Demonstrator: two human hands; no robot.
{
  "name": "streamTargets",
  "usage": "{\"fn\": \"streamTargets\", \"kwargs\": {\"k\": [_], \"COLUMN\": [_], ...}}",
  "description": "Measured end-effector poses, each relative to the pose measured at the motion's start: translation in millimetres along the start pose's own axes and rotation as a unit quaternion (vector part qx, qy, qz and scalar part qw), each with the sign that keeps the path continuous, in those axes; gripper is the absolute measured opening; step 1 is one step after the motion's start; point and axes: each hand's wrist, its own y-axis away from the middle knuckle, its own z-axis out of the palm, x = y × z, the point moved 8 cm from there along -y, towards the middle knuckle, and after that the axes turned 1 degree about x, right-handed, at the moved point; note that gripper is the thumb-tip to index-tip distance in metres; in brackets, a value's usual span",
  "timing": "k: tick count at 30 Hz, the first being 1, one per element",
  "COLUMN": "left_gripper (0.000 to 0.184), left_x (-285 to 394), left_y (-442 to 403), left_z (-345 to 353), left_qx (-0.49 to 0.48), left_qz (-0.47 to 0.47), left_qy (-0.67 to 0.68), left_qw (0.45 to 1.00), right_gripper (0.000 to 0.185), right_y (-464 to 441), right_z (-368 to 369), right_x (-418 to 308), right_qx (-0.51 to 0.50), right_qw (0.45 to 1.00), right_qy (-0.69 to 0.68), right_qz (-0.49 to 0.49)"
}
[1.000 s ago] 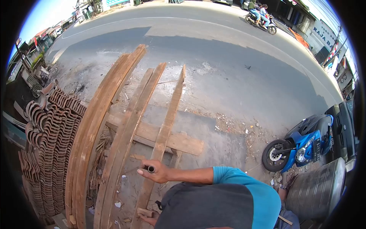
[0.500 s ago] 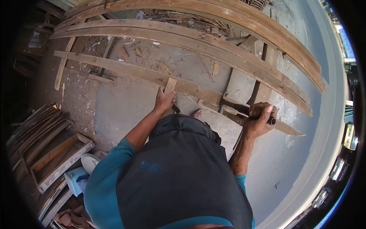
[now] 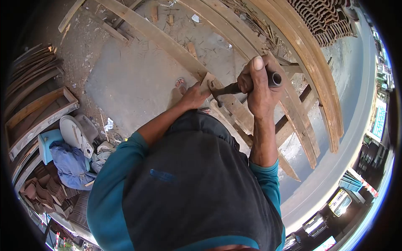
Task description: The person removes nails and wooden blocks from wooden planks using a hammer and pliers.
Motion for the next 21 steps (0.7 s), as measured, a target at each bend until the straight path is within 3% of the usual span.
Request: {"fn": "streamTargets", "kwargs": {"k": [1,4,7,11,16,21], "left_gripper": [0.080,0.077,0.076,0.076,0.075,0.071], "left_x": [13.2,35.6,26.3,12.5,10.4,13.1], "left_y": [3.8,13.9,3.6,-5.2,-9.5,-6.6], "left_z": [-5.7,-18.2,-9.9,-2.0,1.9,0.2], "left_qx": [0.014,-0.016,-0.058,-0.084,-0.079,-0.036], "left_qz": [0.038,0.019,0.029,0.017,0.047,0.056], "left_qy": [-0.010,-0.014,0.033,0.021,-0.004,0.002], "left_qw": [0.999,1.000,0.997,0.996,0.996,0.998], "right_gripper": [0.035,0.037,0.040,0.047,0.048,0.044], "right_y": [-10.7,-39.8,-62.0,-79.3,-90.1,-76.3], "right_z": [12.2,39.4,73.7,106.4,136.0,111.0], "right_x": [8.8,31.5,43.3,64.8,75.0,53.6], "right_qx": [-0.023,-0.065,-0.138,-0.157,-0.188,-0.145], "right_qw": [0.999,0.993,0.975,0.965,0.937,0.966], "right_qy": [0.021,0.089,0.157,0.174,0.277,0.211], "right_qz": [0.021,0.049,0.078,0.120,0.101,0.034]}}
